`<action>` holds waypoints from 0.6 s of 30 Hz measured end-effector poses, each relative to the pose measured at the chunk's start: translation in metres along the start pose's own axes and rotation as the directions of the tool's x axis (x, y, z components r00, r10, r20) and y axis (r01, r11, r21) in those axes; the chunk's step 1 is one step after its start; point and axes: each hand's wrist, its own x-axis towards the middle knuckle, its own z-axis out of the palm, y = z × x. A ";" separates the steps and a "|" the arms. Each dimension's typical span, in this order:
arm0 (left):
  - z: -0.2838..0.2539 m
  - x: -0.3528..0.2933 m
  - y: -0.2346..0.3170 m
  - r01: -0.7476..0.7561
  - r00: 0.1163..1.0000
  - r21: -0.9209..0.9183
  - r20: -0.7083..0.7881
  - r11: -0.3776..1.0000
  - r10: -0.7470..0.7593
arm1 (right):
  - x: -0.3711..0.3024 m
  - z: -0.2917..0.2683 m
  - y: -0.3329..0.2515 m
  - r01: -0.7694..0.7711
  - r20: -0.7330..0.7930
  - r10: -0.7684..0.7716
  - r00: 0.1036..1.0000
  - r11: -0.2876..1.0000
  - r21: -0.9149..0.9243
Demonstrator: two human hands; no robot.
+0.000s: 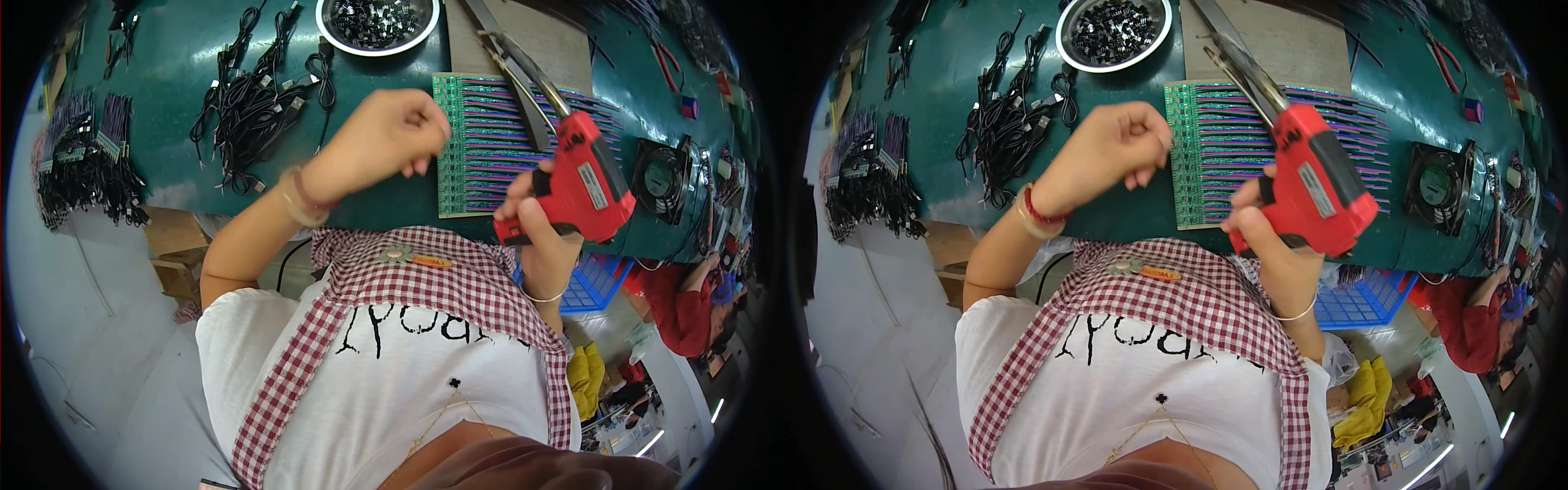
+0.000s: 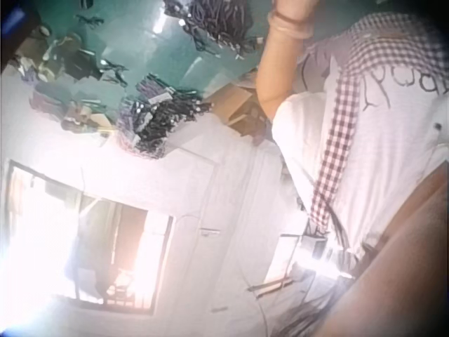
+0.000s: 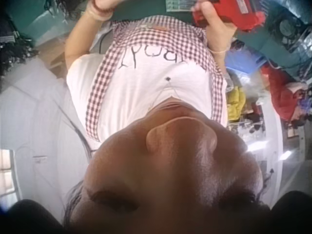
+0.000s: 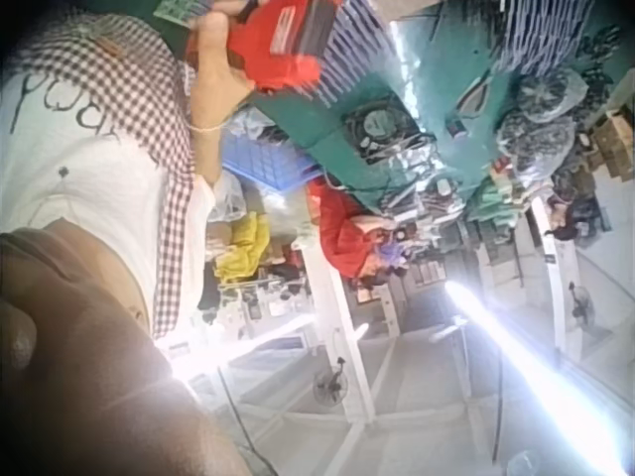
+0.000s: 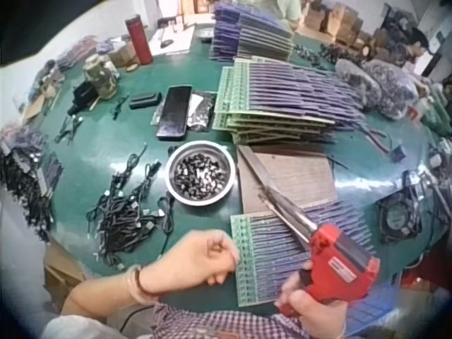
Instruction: The person solders electronic components onto a strip of circuit boards with a soldering iron, connecting wires to the boards.
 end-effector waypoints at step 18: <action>0.020 -0.014 -0.007 -0.114 0.990 0.117 0.098 0.987 0.103 | 0.007 0.004 0.015 0.113 0.039 -0.106 0.994 0.921 -0.372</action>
